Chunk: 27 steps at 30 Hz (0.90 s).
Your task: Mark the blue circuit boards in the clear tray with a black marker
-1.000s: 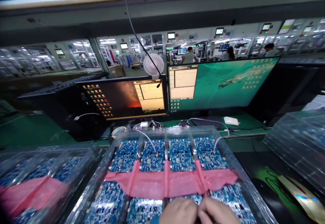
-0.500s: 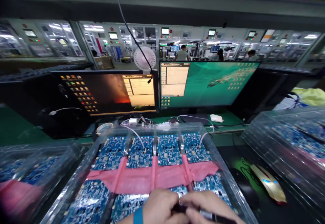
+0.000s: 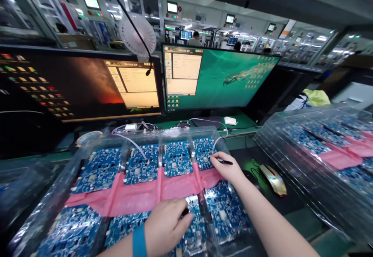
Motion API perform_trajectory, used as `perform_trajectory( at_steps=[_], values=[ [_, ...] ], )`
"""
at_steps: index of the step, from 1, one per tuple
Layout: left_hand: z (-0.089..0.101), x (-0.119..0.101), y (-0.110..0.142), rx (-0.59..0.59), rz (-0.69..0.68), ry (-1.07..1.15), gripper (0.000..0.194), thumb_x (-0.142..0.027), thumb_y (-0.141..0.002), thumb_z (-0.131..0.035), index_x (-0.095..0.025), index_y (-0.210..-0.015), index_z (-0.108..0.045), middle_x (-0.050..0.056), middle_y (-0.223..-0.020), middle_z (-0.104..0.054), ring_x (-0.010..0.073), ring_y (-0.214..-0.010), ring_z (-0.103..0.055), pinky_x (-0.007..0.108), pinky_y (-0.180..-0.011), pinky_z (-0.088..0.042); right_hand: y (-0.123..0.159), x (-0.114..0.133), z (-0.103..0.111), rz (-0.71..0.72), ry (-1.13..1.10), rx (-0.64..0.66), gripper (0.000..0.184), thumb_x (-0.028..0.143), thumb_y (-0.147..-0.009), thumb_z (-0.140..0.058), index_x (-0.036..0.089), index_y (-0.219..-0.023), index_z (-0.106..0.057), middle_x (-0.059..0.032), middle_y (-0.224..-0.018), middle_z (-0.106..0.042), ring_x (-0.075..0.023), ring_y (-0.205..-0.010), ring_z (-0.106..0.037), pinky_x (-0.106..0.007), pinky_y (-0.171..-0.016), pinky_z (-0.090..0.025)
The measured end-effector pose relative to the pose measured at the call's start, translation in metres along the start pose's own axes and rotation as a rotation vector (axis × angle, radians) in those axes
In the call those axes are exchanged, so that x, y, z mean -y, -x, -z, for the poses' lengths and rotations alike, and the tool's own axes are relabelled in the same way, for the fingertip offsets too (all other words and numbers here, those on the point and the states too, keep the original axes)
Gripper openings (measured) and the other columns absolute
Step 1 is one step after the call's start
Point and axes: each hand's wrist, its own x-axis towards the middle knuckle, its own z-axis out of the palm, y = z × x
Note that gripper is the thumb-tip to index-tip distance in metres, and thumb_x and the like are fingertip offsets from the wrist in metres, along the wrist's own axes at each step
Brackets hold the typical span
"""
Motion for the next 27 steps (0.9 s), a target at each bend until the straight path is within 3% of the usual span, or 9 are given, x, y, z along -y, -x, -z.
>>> perform_trajectory(
  at_steps=[11,16,19,24,27],
  values=[
    [-0.002,0.001,-0.002,0.019,-0.011,-0.002,0.026,-0.035,-0.086,-0.031,-0.019,-0.073,-0.046,0.002,-0.07,-0.059,0.0196,-0.065,-0.056,0.029,-0.056,-0.042,0.002,-0.001,-0.006,-0.021,0.038,0.015,0.022,0.035,-0.075,-0.048,0.018,-0.074,-0.061,0.0007,-0.068,-0.061,-0.0157,-0.067,-0.056,-0.024,-0.061,-0.041],
    [-0.001,0.0,-0.001,-0.003,-0.034,-0.025,0.024,-0.032,-0.086,-0.031,-0.019,-0.075,-0.047,0.003,-0.073,-0.06,0.0199,-0.067,-0.057,0.03,-0.059,-0.044,0.013,0.016,0.001,0.03,0.068,-0.077,0.021,0.034,-0.075,-0.046,0.018,-0.071,-0.06,0.0004,-0.066,-0.058,-0.0159,-0.066,-0.053,-0.025,-0.061,-0.038],
    [0.001,0.0,0.001,-0.004,-0.075,-0.048,0.022,-0.03,-0.085,-0.032,-0.018,-0.075,-0.047,0.003,-0.072,-0.06,0.0197,-0.066,-0.058,0.03,-0.058,-0.045,0.021,0.037,0.0,0.052,0.037,-0.054,0.022,0.034,-0.077,-0.044,0.018,-0.082,-0.059,0.0003,-0.068,-0.058,-0.0153,-0.065,-0.053,-0.024,-0.059,-0.039],
    [0.002,-0.002,0.004,-0.019,-0.211,-0.081,0.014,-0.027,-0.078,-0.04,-0.018,-0.072,-0.049,0.003,-0.071,-0.06,0.0181,-0.062,-0.058,0.029,-0.058,-0.046,0.028,0.084,-0.039,0.115,-0.142,0.147,0.022,0.036,-0.078,-0.044,0.018,-0.085,-0.056,0.002,-0.062,-0.054,-0.0129,-0.056,-0.05,-0.021,-0.048,-0.036],
    [-0.003,-0.002,0.005,-0.022,-0.269,-0.106,0.015,-0.027,-0.075,-0.043,-0.016,-0.071,-0.052,0.004,-0.071,-0.062,0.0174,-0.059,-0.057,0.028,-0.058,-0.047,0.029,0.112,-0.077,0.232,-0.21,0.303,0.017,0.029,-0.077,-0.046,0.018,-0.082,-0.058,0.0007,-0.071,-0.058,-0.0131,-0.065,-0.054,-0.021,-0.056,-0.04]
  ],
)
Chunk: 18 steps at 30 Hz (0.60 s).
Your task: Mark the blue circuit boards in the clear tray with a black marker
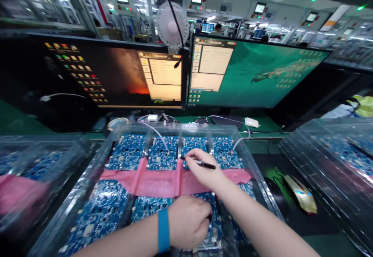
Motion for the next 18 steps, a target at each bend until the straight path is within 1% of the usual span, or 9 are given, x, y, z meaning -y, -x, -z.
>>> perform_trajectory(
  at_steps=[3,5,7,10,12,18],
  values=[
    [-0.007,0.002,0.001,0.039,-0.049,-0.009,0.02,-0.029,-0.074,-0.043,-0.014,-0.07,-0.056,0.006,-0.067,-0.063,0.0183,-0.058,-0.059,0.028,-0.052,-0.047,-0.016,0.008,-0.035,0.06,-0.032,0.155,0.016,0.025,-0.074,-0.051,0.019,-0.085,-0.06,0.0008,-0.081,-0.061,-0.0137,-0.076,-0.056,-0.023,-0.067,-0.043],
    [-0.011,0.005,0.002,0.072,-0.058,-0.002,0.023,-0.03,-0.074,-0.043,-0.014,-0.071,-0.058,0.006,-0.065,-0.063,0.0193,-0.056,-0.059,0.028,-0.048,-0.046,-0.024,0.006,-0.052,0.058,-0.031,0.202,0.016,0.025,-0.073,-0.052,0.019,-0.086,-0.062,0.0006,-0.084,-0.062,-0.014,-0.078,-0.056,-0.023,-0.07,-0.043],
    [-0.014,0.006,0.003,0.094,-0.043,0.007,0.024,-0.031,-0.073,-0.043,-0.013,-0.071,-0.059,0.008,-0.066,-0.064,0.0206,-0.056,-0.06,0.028,-0.045,-0.045,-0.032,-0.001,-0.062,0.035,-0.022,0.214,0.017,0.025,-0.075,-0.05,0.018,-0.086,-0.062,-0.0001,-0.081,-0.062,-0.0141,-0.075,-0.057,-0.024,-0.067,-0.044],
    [-0.017,0.007,0.003,0.099,-0.027,0.014,0.022,-0.03,-0.073,-0.046,-0.013,-0.072,-0.06,0.008,-0.067,-0.065,0.0211,-0.057,-0.061,0.028,-0.044,-0.045,-0.038,-0.013,-0.07,-0.002,-0.003,0.214,0.02,0.027,-0.078,-0.045,0.017,-0.086,-0.062,-0.0002,-0.071,-0.062,-0.0136,-0.066,-0.057,-0.024,-0.061,-0.045],
    [-0.018,0.007,0.004,0.088,-0.037,0.011,0.018,-0.027,-0.073,-0.048,-0.013,-0.071,-0.06,0.006,-0.067,-0.065,0.0201,-0.057,-0.061,0.027,-0.043,-0.044,-0.04,-0.017,-0.071,-0.007,0.01,0.214,0.021,0.027,-0.079,-0.045,0.016,-0.086,-0.061,0.0001,-0.069,-0.061,-0.0132,-0.064,-0.057,-0.023,-0.06,-0.045],
    [-0.02,0.008,0.004,0.049,-0.062,-0.009,0.017,-0.027,-0.073,-0.051,-0.013,-0.07,-0.06,0.005,-0.066,-0.064,0.0191,-0.056,-0.061,0.027,-0.04,-0.041,-0.037,-0.009,-0.072,0.053,0.083,0.214,0.017,0.023,-0.077,-0.046,0.018,-0.081,-0.062,0.0009,-0.073,-0.062,-0.0139,-0.07,-0.057,-0.023,-0.063,-0.044]
  ],
)
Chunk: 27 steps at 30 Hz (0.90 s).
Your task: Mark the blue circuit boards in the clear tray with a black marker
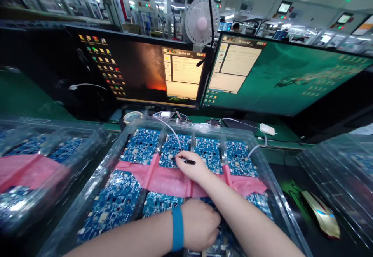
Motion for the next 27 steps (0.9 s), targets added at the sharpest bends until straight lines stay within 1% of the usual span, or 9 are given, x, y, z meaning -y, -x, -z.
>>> perform_trajectory(
  at_steps=[5,8,10,13,16,18,20,23,27],
  values=[
    [0.001,0.001,0.001,0.009,-0.005,-0.02,0.017,-0.026,-0.075,-0.05,-0.013,-0.068,-0.058,0.004,-0.062,-0.063,0.0183,-0.054,-0.06,0.026,-0.039,-0.04,0.013,0.015,0.014,0.06,0.085,-0.082,0.019,0.023,-0.077,-0.044,0.019,-0.07,-0.061,0.002,-0.068,-0.06,-0.0144,-0.067,-0.055,-0.023,-0.062,-0.041],
    [0.004,0.001,0.001,-0.007,-0.025,-0.055,0.018,-0.025,-0.077,-0.048,-0.014,-0.066,-0.057,0.004,-0.063,-0.062,0.0185,-0.056,-0.06,0.027,-0.041,-0.041,0.033,0.021,0.04,0.058,0.109,-0.146,0.018,0.024,-0.077,-0.045,0.02,-0.077,-0.062,0.0015,-0.071,-0.061,-0.0146,-0.069,-0.056,-0.023,-0.062,-0.041],
    [0.007,0.002,0.001,-0.032,-0.016,-0.053,0.019,-0.025,-0.079,-0.046,-0.015,-0.067,-0.056,0.003,-0.066,-0.062,0.0187,-0.058,-0.06,0.027,-0.045,-0.043,0.051,0.018,0.062,-0.016,0.082,-0.214,0.019,0.027,-0.077,-0.046,0.019,-0.081,-0.063,0.0003,-0.07,-0.061,-0.0154,-0.067,-0.056,-0.023,-0.061,-0.042],
    [0.014,0.004,0.0,-0.09,0.096,0.051,0.018,-0.028,-0.082,-0.042,-0.017,-0.082,-0.056,0.002,-0.072,-0.063,0.0189,-0.065,-0.06,0.028,-0.054,-0.047,0.078,0.005,0.092,-0.16,-0.138,-0.36,0.021,0.033,-0.077,-0.05,0.017,-0.082,-0.063,-0.002,-0.065,-0.06,-0.0158,-0.062,-0.055,-0.024,-0.056,-0.042],
    [0.023,0.007,-0.002,-0.203,0.216,0.247,0.023,-0.026,-0.087,-0.033,-0.021,-0.1,-0.051,0.002,-0.088,-0.062,0.0179,-0.079,-0.059,0.029,-0.066,-0.046,0.098,-0.011,0.109,-0.169,-0.507,-0.513,0.022,0.034,-0.074,-0.052,0.015,-0.075,-0.062,-0.0015,-0.052,-0.054,-0.013,-0.049,-0.049,-0.022,-0.045,-0.036],
    [0.027,0.011,-0.004,-0.299,0.315,0.388,0.024,-0.026,-0.088,-0.03,-0.022,-0.103,-0.048,0.002,-0.096,-0.06,0.0172,-0.087,-0.056,0.03,-0.072,-0.045,0.105,-0.019,0.112,-0.151,-0.716,-0.56,0.021,0.034,-0.071,-0.053,0.015,-0.067,-0.061,0.0,-0.044,-0.047,-0.0116,-0.043,-0.043,-0.021,-0.041,-0.031],
    [0.028,0.014,-0.005,-0.377,0.415,0.495,0.024,-0.027,-0.089,-0.029,-0.02,-0.103,-0.046,0.003,-0.098,-0.059,0.0174,-0.09,-0.055,0.031,-0.074,-0.043,0.108,-0.024,0.11,-0.166,-0.824,-0.569,0.021,0.034,-0.069,-0.053,0.015,-0.061,-0.058,0.0008,-0.041,-0.043,-0.0111,-0.04,-0.04,-0.021,-0.04,-0.029],
    [0.025,0.017,-0.007,-0.435,0.492,0.573,0.023,-0.028,-0.088,-0.03,-0.018,-0.102,-0.045,0.004,-0.097,-0.059,0.0183,-0.089,-0.054,0.032,-0.075,-0.042,0.107,-0.025,0.106,-0.196,-0.852,-0.574,0.021,0.034,-0.065,-0.054,0.015,-0.056,-0.056,0.001,-0.04,-0.043,-0.0104,-0.039,-0.039,-0.021,-0.038,-0.028],
    [0.022,0.017,-0.009,-0.452,0.496,0.613,0.021,-0.028,-0.088,-0.032,-0.02,-0.102,-0.046,0.004,-0.098,-0.058,0.0187,-0.091,-0.053,0.033,-0.077,-0.041,0.105,-0.027,0.098,-0.223,-0.834,-0.54,0.02,0.033,-0.063,-0.054,0.015,-0.056,-0.055,0.0015,-0.039,-0.044,-0.01,-0.037,-0.039,-0.02,-0.037,-0.028]
  ],
)
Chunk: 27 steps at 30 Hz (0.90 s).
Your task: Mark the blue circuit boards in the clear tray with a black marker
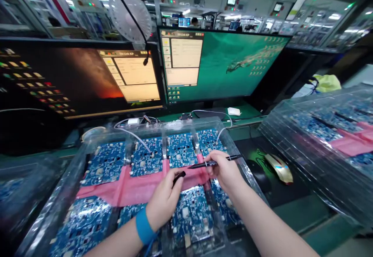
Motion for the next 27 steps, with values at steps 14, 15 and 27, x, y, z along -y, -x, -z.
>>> perform_trajectory(
  at_steps=[14,15,27],
  values=[
    [0.002,-0.002,0.002,0.07,-0.115,0.025,0.021,-0.025,-0.085,-0.04,-0.021,-0.102,-0.053,0.004,-0.1,-0.058,0.0179,-0.094,-0.051,0.031,-0.081,-0.039,0.007,-0.023,-0.013,-0.054,0.191,0.095,0.029,0.043,-0.074,-0.05,0.015,-0.07,-0.058,0.002,-0.054,-0.049,-0.0095,-0.041,-0.045,-0.018,-0.039,-0.034],
    [0.002,-0.003,0.002,0.085,-0.127,0.045,0.02,-0.024,-0.085,-0.04,-0.021,-0.101,-0.053,0.003,-0.099,-0.059,0.0172,-0.092,-0.052,0.03,-0.081,-0.039,0.008,-0.028,-0.016,-0.082,0.174,0.122,0.031,0.045,-0.076,-0.046,0.016,-0.075,-0.059,0.0023,-0.054,-0.048,-0.0093,-0.041,-0.045,-0.018,-0.038,-0.033],
    [0.0,0.003,0.004,0.192,-0.042,0.375,0.011,-0.02,-0.082,-0.039,-0.015,-0.078,-0.048,0.005,-0.083,-0.059,0.0159,-0.078,-0.055,0.027,-0.073,-0.042,0.018,-0.045,-0.023,0.106,0.219,0.364,0.042,0.045,-0.084,-0.029,0.016,-0.091,-0.059,-0.0015,-0.063,-0.05,-0.0144,-0.054,-0.049,-0.024,-0.046,-0.039]
  ],
)
